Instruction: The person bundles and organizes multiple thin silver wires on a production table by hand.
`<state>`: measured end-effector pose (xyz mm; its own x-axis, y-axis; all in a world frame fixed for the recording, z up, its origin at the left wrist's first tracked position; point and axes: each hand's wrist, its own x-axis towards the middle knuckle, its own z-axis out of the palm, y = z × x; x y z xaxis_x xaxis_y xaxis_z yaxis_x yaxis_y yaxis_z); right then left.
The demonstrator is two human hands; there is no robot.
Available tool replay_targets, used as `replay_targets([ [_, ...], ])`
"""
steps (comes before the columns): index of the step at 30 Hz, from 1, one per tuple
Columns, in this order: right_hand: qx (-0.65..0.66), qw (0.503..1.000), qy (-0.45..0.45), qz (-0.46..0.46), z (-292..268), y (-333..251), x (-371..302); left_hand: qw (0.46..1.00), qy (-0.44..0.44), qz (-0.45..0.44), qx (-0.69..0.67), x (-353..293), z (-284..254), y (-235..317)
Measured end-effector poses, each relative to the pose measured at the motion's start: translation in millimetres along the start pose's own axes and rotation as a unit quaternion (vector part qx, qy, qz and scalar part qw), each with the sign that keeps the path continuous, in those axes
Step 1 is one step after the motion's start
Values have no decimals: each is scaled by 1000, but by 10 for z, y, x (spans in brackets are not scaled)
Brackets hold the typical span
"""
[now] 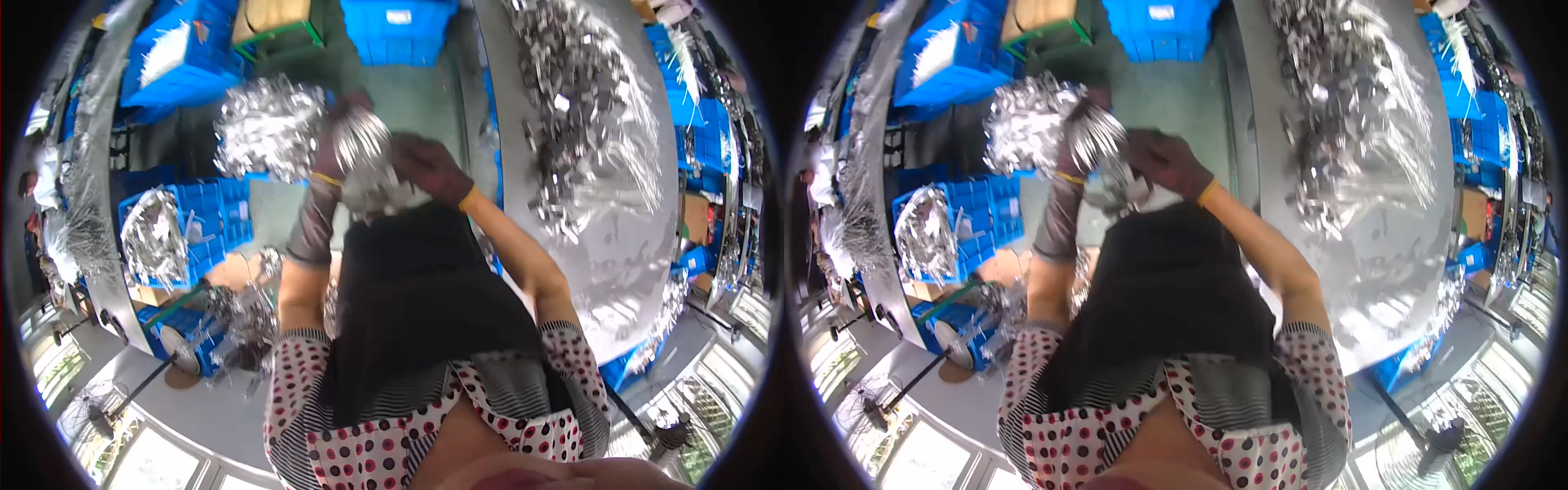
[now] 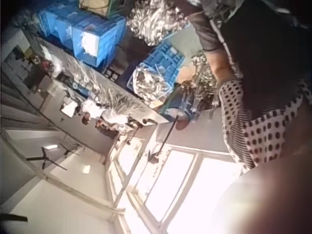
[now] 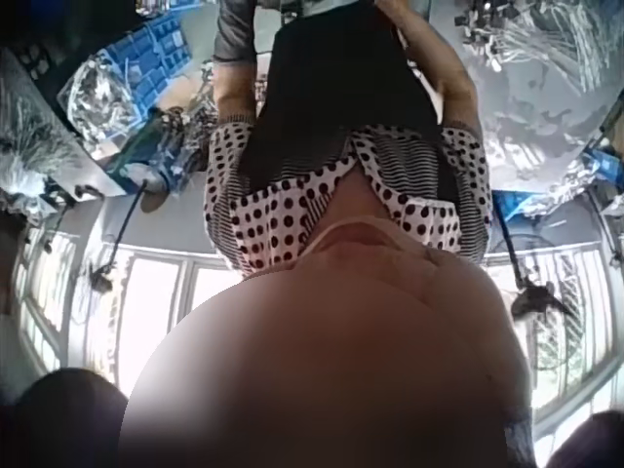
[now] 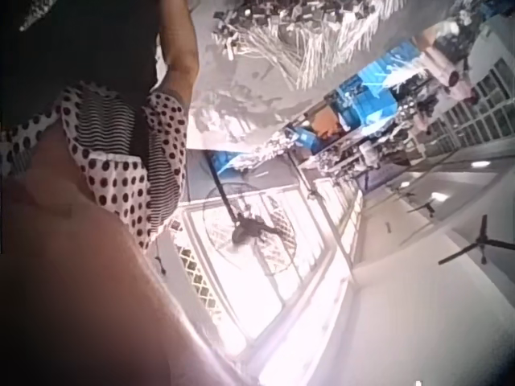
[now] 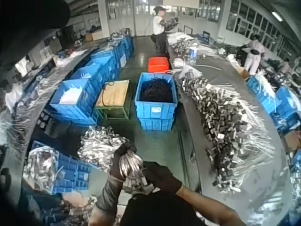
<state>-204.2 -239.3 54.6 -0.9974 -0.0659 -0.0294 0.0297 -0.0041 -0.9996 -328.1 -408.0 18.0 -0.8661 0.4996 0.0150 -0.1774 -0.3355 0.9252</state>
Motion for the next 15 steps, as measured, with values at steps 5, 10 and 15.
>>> replay_targets([
  [5, -326, 913, 30, -245, 106, 121, -147, 618, -209, 242, 718, -208, 49, -216],
  [10, -137, 978, -17, -156, 520, -292, -293, 874, -341, 178, 298, -332, 223, 411],
  [15, -132, 961, -69, -231, 684, -515, -177, 904, -295, 238, 200, -482, 253, 1038],
])
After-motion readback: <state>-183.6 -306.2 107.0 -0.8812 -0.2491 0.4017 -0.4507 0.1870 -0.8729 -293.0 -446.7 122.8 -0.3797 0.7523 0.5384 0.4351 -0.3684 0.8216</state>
